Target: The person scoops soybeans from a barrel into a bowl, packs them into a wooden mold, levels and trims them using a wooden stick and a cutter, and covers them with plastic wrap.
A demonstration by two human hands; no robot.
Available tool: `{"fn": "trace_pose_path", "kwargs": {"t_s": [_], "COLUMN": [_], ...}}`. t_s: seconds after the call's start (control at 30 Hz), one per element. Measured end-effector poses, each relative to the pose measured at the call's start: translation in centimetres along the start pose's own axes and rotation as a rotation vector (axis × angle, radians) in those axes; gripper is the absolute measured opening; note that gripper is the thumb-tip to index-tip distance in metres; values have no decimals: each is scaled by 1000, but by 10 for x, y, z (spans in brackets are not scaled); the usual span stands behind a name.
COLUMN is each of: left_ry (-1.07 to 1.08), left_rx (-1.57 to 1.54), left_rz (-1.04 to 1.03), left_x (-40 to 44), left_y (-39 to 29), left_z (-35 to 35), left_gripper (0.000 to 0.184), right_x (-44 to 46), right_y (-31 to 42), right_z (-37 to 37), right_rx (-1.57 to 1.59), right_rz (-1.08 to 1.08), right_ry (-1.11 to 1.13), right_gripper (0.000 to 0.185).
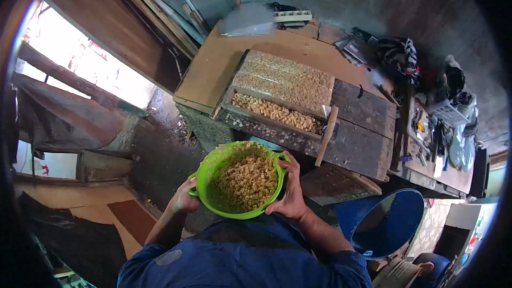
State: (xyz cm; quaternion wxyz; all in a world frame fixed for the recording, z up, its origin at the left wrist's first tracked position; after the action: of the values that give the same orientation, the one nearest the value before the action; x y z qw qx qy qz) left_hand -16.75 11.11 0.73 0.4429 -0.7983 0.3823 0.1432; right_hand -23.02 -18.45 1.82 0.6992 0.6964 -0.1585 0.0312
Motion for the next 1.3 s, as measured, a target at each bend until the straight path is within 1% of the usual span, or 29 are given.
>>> {"fn": "trace_pose_path", "kwargs": {"t_s": [0.03,0.07,0.1,0.13,0.17,0.2,0.27,0.3,0.37,0.4,0.43,0.47,0.5,0.53,0.57,0.63,0.7,0.73,0.83,0.87,0.9,0.97,1.0,1.07,1.1,1.13,1.17,1.23,1.3], "left_ry": [-29,-23,-29,24,77,71,-13,-16,47,116,123,142,160,123,136,192,177,166,185,205,210,234,239,232,232,219,205,225,255], "left_rx": [43,111,118,110,100,99,224,219,253,315,310,352,398,401,390,290,307,295,233,187,188,157,159,212,212,214,218,282,176], "left_rz": [-58,-96,-97,-123,-143,-136,-120,-116,-221,-240,-229,-226,-221,-188,-177,-182,-177,-171,-118,-83,-70,18,26,-50,-42,-5,29,90,-31], "left_x": [1,1,1,1,0,5,17,19,23,32,40,47,51,57,62,69,81,86,100,105,113,128,126,119,123,131,141,150,127], "left_y": [-3,-5,-8,-12,-13,-11,-1,-4,-14,-18,-23,-24,-32,-37,-42,-61,-68,-76,-87,-88,-90,-90,-95,-110,-107,-99,-89,-98,-116], "left_z": [-4,-10,-17,-23,-27,-24,-5,-8,-14,-12,-8,0,-1,-2,-5,-18,-8,-8,2,6,9,14,12,4,8,18,32,22,-2], "left_gripper": [57,71,71,75,80,80,88,88,90,91,91,91,90,93,93,97,94,94,93,93,93,91,91,90,90,90,90,90,88], "right_x": [1,3,10,16,19,23,31,36,40,44,48,50,55,63,67,69,71,74,84,89,91,93,96,95,92,96,93,93,99], "right_y": [-4,-8,-6,-3,-2,-1,1,-1,-5,-5,-5,-5,-6,-4,-2,-10,-16,-17,-18,-18,-21,-29,-26,-27,-25,-25,-26,-30,-33], "right_z": [2,5,8,6,4,5,1,0,-5,-8,-11,-18,-24,-28,-30,-39,-46,-48,-58,-62,-63,-65,-69,-69,-68,-68,-68,-67,-62], "right_rx": [20,46,65,72,178,281,303,332,313,261,207,234,224,229,230,159,196,105,100,192,186,245,183,116,53,98,101,33,9], "right_rz": [-7,-13,-13,-18,-72,-124,-178,-222,-268,-280,-293,-279,-285,-196,-109,-164,-77,-185,-186,-127,-132,-236,-208,-173,-140,-267,-271,-201,-167], "right_ry": [1,-24,-48,-50,-138,-225,-256,-289,-263,-275,-291,-334,-347,-377,-401,-442,-583,-572,-600,-576,-587,-579,-629,-649,-662,-696,-700,-635,-592], "right_gripper": [137,140,143,143,146,150,152,155,154,153,153,148,148,141,134,133,134,134,133,123,123,121,119,115,112,105,105,106,107]}}
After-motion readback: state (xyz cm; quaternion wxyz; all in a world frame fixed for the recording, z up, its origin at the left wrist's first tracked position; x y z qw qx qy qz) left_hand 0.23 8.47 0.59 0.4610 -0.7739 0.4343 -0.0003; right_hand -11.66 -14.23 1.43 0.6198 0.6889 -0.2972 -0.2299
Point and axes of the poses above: each hand's wrist, its own x-axis towards the middle knuckle, its own z-axis out of the back of the hand, y = z × x, the point moved 5 cm from there along x, towards the middle knuckle, and after that the axes turned 4 degrees about -y, right-handed, at the moved point
